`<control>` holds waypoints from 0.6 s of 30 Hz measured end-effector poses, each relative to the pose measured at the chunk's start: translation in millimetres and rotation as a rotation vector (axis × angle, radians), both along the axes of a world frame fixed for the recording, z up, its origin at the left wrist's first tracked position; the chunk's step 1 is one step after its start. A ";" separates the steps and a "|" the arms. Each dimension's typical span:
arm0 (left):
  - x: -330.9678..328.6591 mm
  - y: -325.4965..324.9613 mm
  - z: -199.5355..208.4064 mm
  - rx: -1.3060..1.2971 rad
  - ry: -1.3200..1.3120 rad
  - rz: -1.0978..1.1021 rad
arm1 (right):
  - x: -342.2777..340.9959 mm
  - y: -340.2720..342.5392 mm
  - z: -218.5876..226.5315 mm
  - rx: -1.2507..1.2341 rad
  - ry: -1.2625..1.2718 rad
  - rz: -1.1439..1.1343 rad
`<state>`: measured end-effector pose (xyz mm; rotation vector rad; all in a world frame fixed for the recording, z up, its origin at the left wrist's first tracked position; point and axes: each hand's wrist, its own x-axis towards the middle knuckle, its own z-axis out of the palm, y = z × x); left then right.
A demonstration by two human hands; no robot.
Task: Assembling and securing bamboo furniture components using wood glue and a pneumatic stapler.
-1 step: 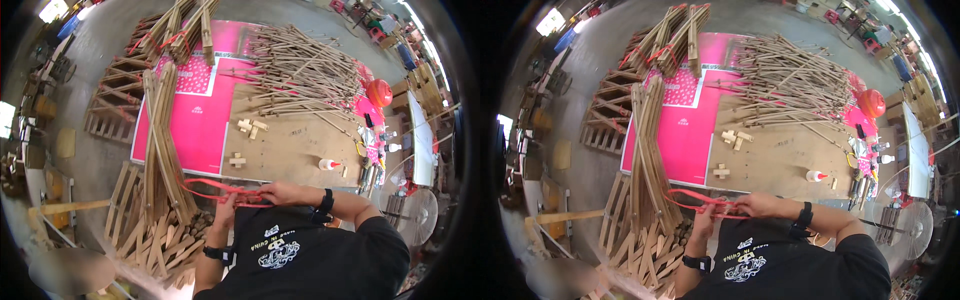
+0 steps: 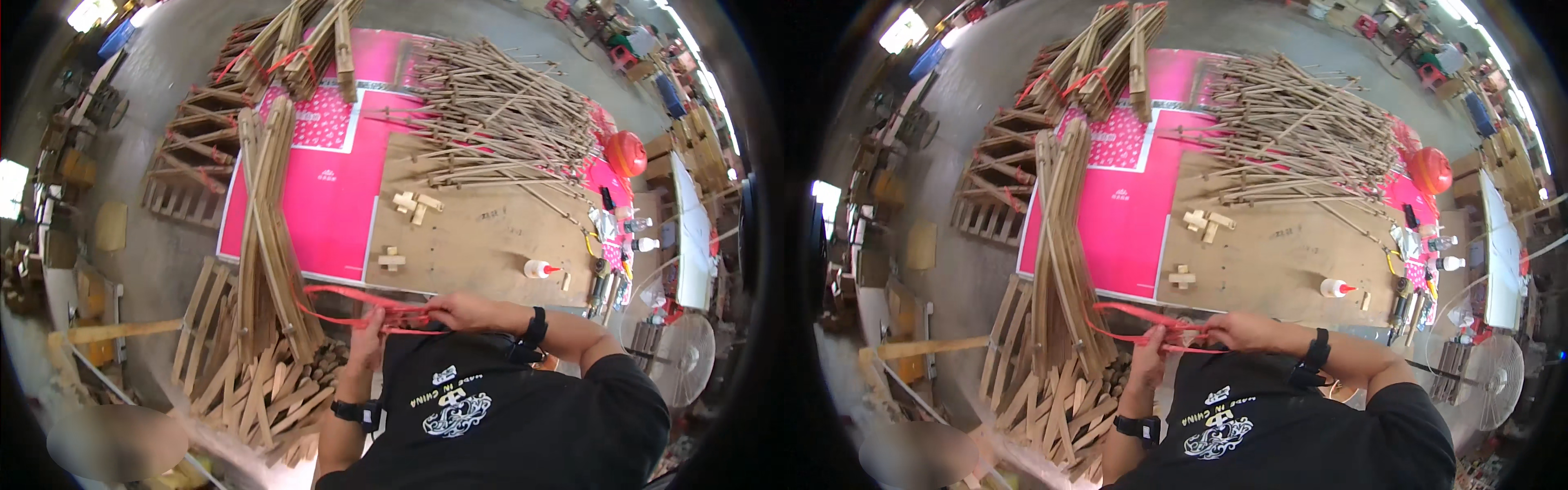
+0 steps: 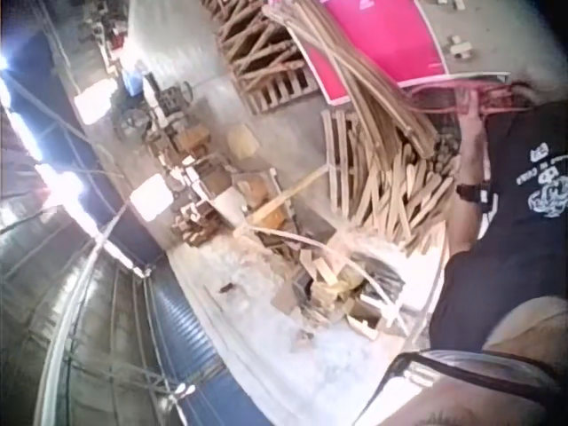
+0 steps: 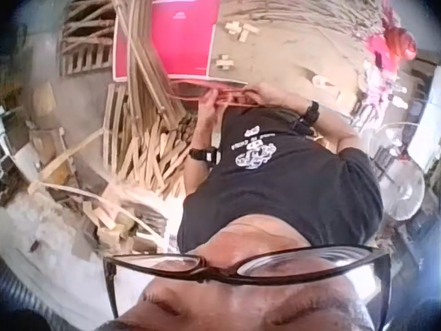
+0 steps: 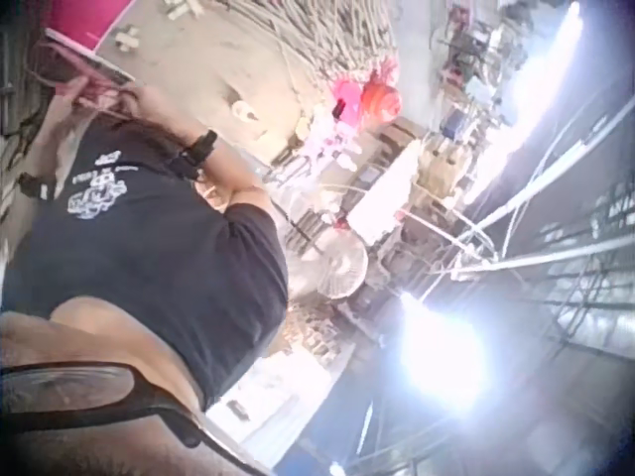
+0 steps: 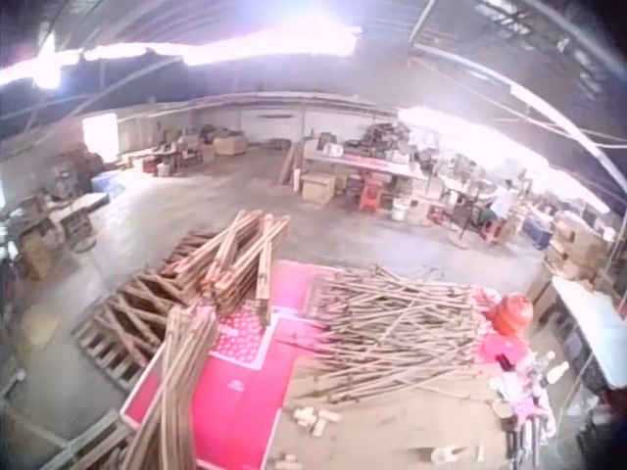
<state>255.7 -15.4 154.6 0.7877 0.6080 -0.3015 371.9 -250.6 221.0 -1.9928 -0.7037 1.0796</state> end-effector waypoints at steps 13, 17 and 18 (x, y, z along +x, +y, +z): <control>9.7 26.9 50.7 0.268 0.121 0.488 | 91.3 -46.1 -48.3 0.119 0.374 -0.293; -39.9 37.8 77.6 0.222 0.160 0.580 | 114.6 -67.7 -51.9 0.046 0.557 -0.247; -56.2 39.2 81.7 0.207 0.161 0.638 | 121.5 -74.2 -56.6 0.028 0.644 -0.204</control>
